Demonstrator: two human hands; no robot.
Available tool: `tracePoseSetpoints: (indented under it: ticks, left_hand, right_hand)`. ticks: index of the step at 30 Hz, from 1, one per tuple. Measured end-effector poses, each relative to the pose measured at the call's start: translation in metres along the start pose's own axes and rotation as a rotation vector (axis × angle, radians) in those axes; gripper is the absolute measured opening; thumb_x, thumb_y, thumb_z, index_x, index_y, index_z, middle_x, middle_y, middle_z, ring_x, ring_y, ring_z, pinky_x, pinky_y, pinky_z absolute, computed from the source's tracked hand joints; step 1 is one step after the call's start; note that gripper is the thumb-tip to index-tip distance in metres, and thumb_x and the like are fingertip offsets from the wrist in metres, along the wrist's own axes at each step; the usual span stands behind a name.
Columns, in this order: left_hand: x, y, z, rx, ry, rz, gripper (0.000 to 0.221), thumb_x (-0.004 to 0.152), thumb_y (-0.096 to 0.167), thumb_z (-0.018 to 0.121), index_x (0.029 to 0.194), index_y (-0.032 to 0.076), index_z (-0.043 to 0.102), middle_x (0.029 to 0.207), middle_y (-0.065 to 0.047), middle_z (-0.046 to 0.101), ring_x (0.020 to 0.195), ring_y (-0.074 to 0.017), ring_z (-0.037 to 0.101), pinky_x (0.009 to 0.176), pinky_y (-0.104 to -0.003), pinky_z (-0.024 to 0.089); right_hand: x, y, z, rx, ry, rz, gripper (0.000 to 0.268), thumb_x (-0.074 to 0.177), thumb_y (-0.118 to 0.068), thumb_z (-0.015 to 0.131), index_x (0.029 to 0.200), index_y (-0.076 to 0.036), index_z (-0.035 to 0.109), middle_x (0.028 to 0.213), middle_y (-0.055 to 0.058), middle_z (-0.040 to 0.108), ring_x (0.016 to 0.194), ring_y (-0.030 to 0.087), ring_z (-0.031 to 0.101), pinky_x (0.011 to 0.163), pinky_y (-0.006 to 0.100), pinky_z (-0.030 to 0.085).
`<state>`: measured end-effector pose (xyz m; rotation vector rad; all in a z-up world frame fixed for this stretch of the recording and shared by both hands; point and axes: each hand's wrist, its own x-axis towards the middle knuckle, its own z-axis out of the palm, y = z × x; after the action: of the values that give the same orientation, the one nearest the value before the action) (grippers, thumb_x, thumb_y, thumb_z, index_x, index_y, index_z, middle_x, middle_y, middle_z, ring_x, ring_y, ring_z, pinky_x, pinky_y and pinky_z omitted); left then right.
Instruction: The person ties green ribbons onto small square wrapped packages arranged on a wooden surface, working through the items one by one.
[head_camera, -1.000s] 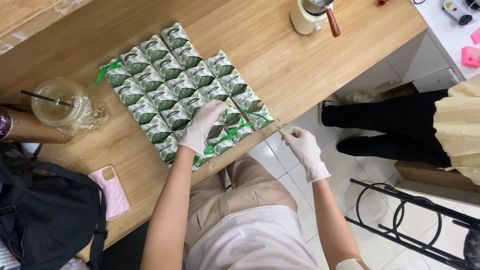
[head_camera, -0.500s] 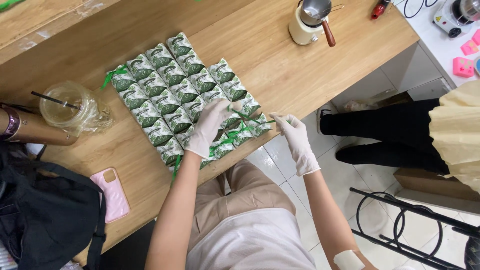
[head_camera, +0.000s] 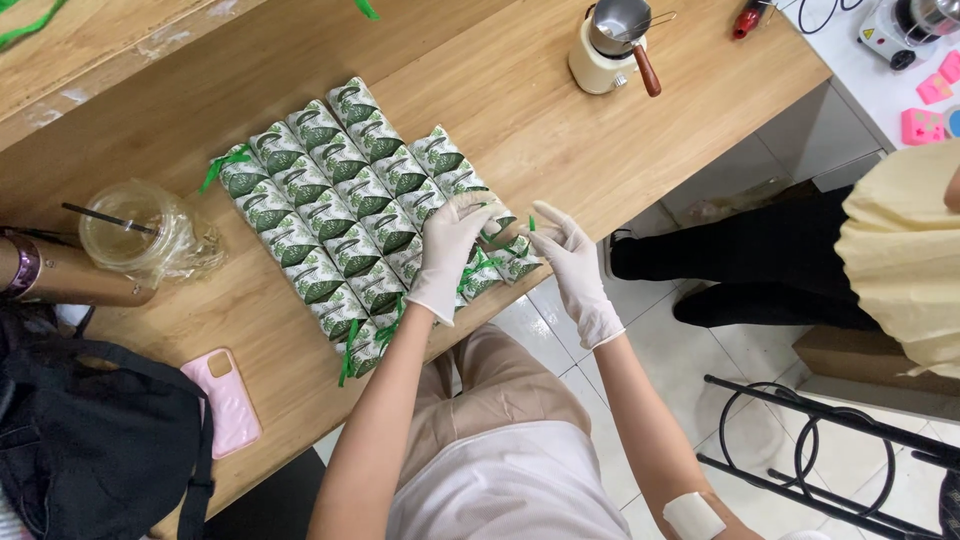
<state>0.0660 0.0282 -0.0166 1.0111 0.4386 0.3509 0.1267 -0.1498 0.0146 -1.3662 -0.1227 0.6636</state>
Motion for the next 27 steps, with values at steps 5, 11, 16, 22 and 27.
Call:
tracePoseSetpoints:
  ticks: [5, 11, 16, 22, 27]
  left_hand:
    - [-0.01, 0.006, 0.014, 0.052, 0.043, -0.041, 0.018, 0.094, -0.001, 0.067, 0.112, 0.002, 0.067, 0.1, -0.008, 0.076, 0.08, -0.0117, 0.072, 0.069, -0.022, 0.056]
    - [-0.011, -0.036, 0.005, 0.321, -0.074, 0.058, 0.017, 0.101, -0.002, 0.057, 0.105, 0.0, 0.073, 0.099, -0.007, 0.077, 0.084, -0.0111, 0.072, 0.075, -0.025, 0.058]
    - [-0.029, -0.013, 0.024, 0.552, -0.155, -0.023, 0.023, 0.099, 0.006, 0.054, 0.115, 0.005, 0.071, 0.104, -0.005, 0.077, 0.089, -0.0138, 0.069, 0.08, -0.027, 0.056]
    - [-0.039, 0.004, 0.041, 0.917, -0.302, 0.19, 0.025, 0.091, 0.021, 0.072, 0.107, 0.002, 0.073, 0.106, -0.013, 0.071, 0.097, -0.0262, 0.069, 0.086, -0.035, 0.054]
    - [-0.029, -0.028, 0.028, 0.572, -0.185, -0.016, 0.015, 0.092, 0.015, 0.075, 0.096, 0.001, 0.076, 0.092, -0.011, 0.077, 0.086, -0.0191, 0.07, 0.079, -0.031, 0.055]
  right_hand:
    - [-0.002, -0.003, -0.003, 0.041, 0.045, 0.008, 0.048, 0.093, -0.004, 0.069, 0.138, 0.003, 0.055, 0.107, 0.015, 0.076, 0.093, 0.013, 0.071, 0.086, 0.026, 0.057]
    - [-0.001, 0.002, -0.017, 0.027, 0.104, 0.03, 0.033, 0.093, -0.006, 0.071, 0.123, 0.009, 0.067, 0.108, 0.015, 0.077, 0.093, 0.016, 0.074, 0.089, 0.029, 0.059]
    - [-0.005, -0.003, -0.024, -0.091, 0.099, -0.052, 0.024, 0.093, -0.007, 0.073, 0.114, 0.004, 0.075, 0.123, 0.01, 0.072, 0.1, 0.012, 0.067, 0.093, 0.026, 0.053]
    - [-0.007, -0.015, -0.025, -0.243, -0.013, -0.126, 0.022, 0.092, -0.007, 0.074, 0.112, 0.001, 0.078, 0.129, 0.006, 0.065, 0.117, 0.01, 0.061, 0.1, 0.026, 0.05]
    - [-0.01, -0.04, -0.008, -0.288, -0.047, -0.091, 0.027, 0.09, -0.013, 0.073, 0.115, -0.005, 0.075, 0.119, 0.001, 0.066, 0.106, 0.009, 0.06, 0.094, 0.024, 0.051]
